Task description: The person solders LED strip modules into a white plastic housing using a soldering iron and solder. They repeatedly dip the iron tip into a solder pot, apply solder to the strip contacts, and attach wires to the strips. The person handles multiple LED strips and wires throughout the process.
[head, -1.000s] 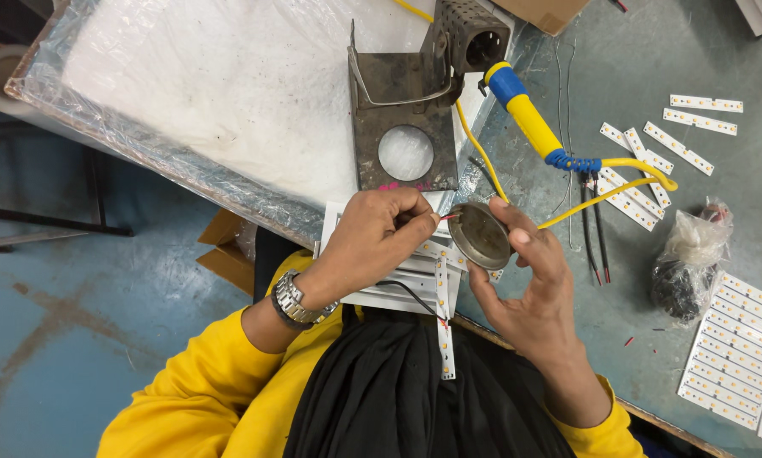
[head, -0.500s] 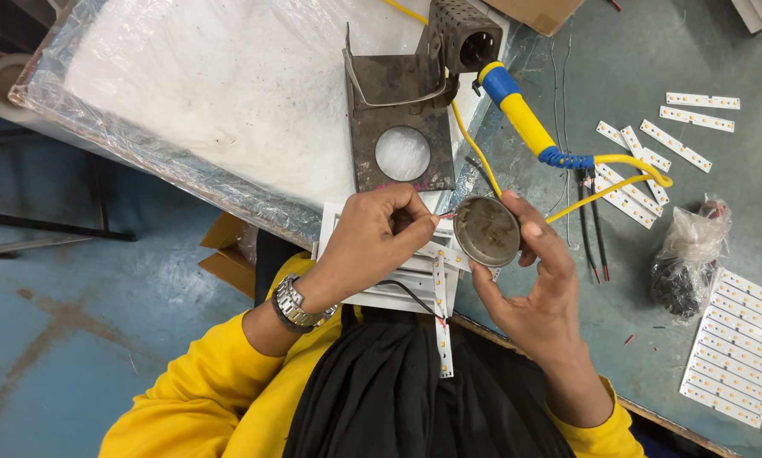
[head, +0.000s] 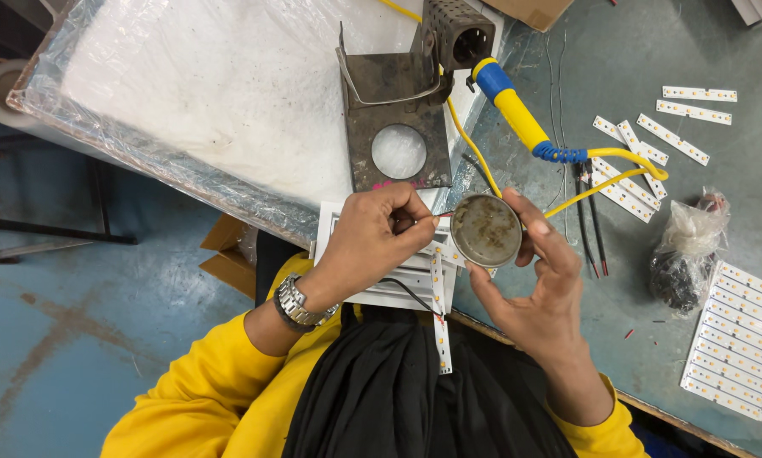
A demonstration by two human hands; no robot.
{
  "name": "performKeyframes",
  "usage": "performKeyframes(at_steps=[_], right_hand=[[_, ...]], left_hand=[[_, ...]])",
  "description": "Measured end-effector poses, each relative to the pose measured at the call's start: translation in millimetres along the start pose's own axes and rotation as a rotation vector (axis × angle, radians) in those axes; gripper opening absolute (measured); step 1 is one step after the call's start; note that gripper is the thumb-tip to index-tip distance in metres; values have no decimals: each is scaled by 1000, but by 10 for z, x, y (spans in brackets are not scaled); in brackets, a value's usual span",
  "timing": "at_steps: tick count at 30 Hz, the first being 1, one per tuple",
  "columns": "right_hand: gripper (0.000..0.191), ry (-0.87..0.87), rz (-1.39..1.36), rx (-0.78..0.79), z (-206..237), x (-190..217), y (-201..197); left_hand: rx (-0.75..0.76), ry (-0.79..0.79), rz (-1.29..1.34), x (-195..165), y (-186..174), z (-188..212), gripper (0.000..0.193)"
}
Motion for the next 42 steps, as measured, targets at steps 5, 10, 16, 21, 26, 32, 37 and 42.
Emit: performKeyframes(at_steps=[5,10,16,21,26,32,37,42], right_hand=[[90,11,5,-2,15,-13,-1],[91,56,-10,-9,-4,-71,-49],[94,169,1,62,-196,-270,82],[96,294,-136,199,-563,-606,469],[97,284,-122,234,-757,-774,794],[86,344,-208,214,-545,-757,364],[56,473,-369,261,-97,-418,-48],[38,359,-112,246,129,-109,-31]], left_hand=[[-13,-15,-10,8,2,3,16],[-41,9,14,-16,23,-28,14],[-71,-23,127,42,-128,32,13],[-73,-39,328,90,-256,68,11],[-73,-92,311,84,-315,169,13],[-48,-6,300,-5,-300,173,14],[9,-26,171,-87,-258,130,11],[65,14,-162,-288,-256,170,8]])
Point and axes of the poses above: each hand's wrist, its own z-axis away from the middle knuckle, its own y-axis out of the palm, x = y × z, the point moved 5 cm from there along -z, towards the middle knuckle, and after that the axes turned 2 degrees about z, right-handed, at the moved point
